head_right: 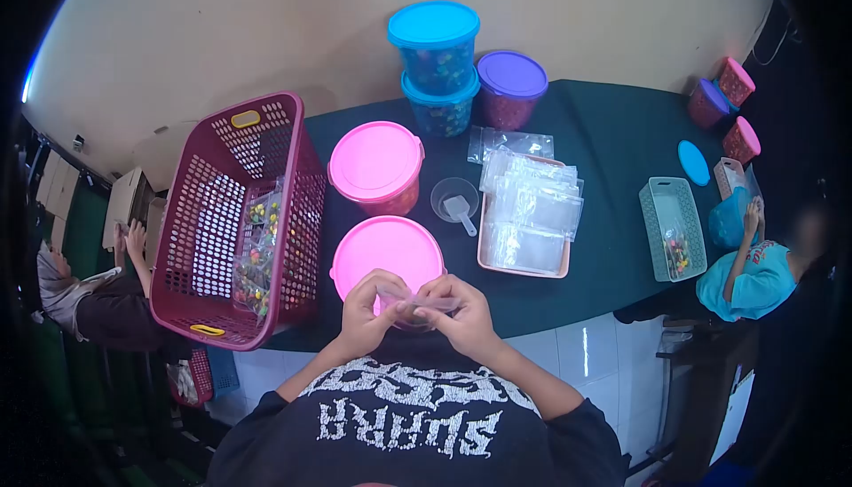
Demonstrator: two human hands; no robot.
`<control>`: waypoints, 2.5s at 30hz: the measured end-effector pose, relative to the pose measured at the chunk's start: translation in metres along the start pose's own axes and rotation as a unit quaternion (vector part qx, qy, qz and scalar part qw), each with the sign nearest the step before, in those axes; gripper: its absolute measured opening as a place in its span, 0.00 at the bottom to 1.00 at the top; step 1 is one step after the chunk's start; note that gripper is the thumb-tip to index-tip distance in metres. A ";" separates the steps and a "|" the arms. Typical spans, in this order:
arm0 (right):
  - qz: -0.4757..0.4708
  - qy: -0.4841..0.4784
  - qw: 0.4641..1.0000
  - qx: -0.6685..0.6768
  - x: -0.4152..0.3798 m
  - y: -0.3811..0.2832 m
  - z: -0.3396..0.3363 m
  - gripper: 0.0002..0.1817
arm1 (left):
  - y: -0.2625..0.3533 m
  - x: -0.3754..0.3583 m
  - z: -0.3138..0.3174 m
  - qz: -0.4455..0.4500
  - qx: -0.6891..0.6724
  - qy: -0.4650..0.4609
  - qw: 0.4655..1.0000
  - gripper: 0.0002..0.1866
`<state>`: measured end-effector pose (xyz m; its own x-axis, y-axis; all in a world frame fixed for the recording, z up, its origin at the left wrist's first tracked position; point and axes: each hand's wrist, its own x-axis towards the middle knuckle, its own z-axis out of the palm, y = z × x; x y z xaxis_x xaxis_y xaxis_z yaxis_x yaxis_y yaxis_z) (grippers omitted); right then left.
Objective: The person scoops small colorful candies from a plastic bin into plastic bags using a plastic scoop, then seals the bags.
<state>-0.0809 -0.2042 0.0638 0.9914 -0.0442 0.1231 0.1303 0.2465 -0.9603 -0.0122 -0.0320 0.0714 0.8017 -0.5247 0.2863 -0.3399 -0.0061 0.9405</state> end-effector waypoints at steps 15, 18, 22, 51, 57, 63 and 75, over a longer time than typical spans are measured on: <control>-0.089 -0.051 0.985 -0.140 -0.006 -0.016 -0.060 0.04 | -0.002 -0.003 0.066 -0.026 -0.116 0.025 0.993 0.04; -0.108 -0.061 0.981 -0.150 -0.010 -0.020 -0.072 0.04 | -0.001 -0.003 0.082 -0.001 -0.091 0.048 0.995 0.05; -0.100 -0.056 0.982 -0.148 -0.016 -0.024 -0.083 0.04 | -0.005 -0.003 0.102 0.030 -0.083 0.066 0.994 0.06; -0.204 0.142 0.953 -0.173 -0.014 -0.028 -0.101 0.06 | 0.012 0.016 0.108 0.099 0.133 0.084 0.983 0.29; -0.223 -0.061 0.950 -0.212 -0.011 -0.019 -0.094 0.15 | 0.011 0.012 0.120 0.046 0.063 0.088 0.993 0.21; -0.249 -0.010 0.927 -0.281 -0.009 -0.004 -0.088 0.21 | 0.005 0.005 0.105 0.148 0.282 0.125 0.940 0.07; -0.294 0.008 0.821 -0.489 -0.007 -0.028 -0.085 0.07 | 0.013 -0.003 0.098 0.180 0.348 0.134 0.910 0.06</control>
<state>-0.0928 -0.2935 0.0689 0.7598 0.1074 0.6412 0.5059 -0.7171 -0.4794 -0.0674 -0.1136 0.0649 0.6370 -0.3730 0.6746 -0.7581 -0.4616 0.4607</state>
